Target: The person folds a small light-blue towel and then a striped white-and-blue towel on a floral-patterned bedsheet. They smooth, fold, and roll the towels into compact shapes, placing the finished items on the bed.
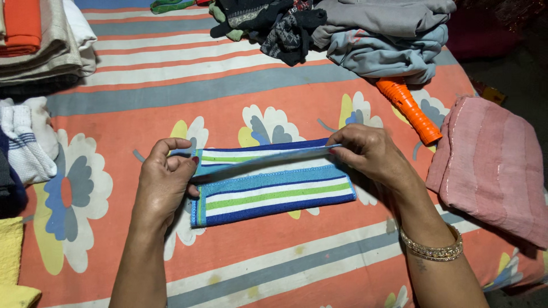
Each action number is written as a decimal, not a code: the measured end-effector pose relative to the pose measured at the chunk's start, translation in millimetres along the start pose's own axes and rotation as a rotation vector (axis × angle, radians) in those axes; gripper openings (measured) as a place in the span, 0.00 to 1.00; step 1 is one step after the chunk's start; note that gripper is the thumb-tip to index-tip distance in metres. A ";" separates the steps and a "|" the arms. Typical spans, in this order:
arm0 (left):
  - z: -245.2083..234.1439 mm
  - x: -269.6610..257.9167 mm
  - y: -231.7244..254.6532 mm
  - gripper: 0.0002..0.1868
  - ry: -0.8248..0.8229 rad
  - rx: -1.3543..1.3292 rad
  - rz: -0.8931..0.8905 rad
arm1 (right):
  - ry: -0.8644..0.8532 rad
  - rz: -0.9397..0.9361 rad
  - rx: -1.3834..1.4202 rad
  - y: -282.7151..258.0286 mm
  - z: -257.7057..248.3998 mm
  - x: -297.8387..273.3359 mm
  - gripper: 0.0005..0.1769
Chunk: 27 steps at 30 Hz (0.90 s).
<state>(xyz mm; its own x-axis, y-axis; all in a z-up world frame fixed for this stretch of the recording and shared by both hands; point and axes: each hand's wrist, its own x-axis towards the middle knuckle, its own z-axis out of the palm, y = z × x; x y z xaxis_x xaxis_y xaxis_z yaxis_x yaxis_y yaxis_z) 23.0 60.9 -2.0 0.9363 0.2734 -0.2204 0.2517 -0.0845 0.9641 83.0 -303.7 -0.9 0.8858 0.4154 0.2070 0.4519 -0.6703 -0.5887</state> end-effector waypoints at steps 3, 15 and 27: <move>-2.6 -0.3 -2.7 0.16 -0.033 0.030 -0.026 | 0.001 0.156 0.144 3.9 3.9 -0.8 0.07; -1.6 -12.5 6.0 0.12 -0.061 0.550 -0.037 | -0.034 0.027 -0.023 6.8 -4.3 -1.3 0.07; -3.1 -19.1 15.5 0.22 -0.117 0.631 0.015 | -0.092 0.030 0.003 7.7 -8.6 -3.5 0.12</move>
<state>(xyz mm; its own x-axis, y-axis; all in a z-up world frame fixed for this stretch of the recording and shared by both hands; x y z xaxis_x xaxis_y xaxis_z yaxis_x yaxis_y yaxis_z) 8.2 57.3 17.6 0.9523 0.1645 -0.2572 0.3011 -0.6452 0.7022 84.2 -315.7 0.5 0.8853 0.4502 0.1165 0.4249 -0.6812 -0.5962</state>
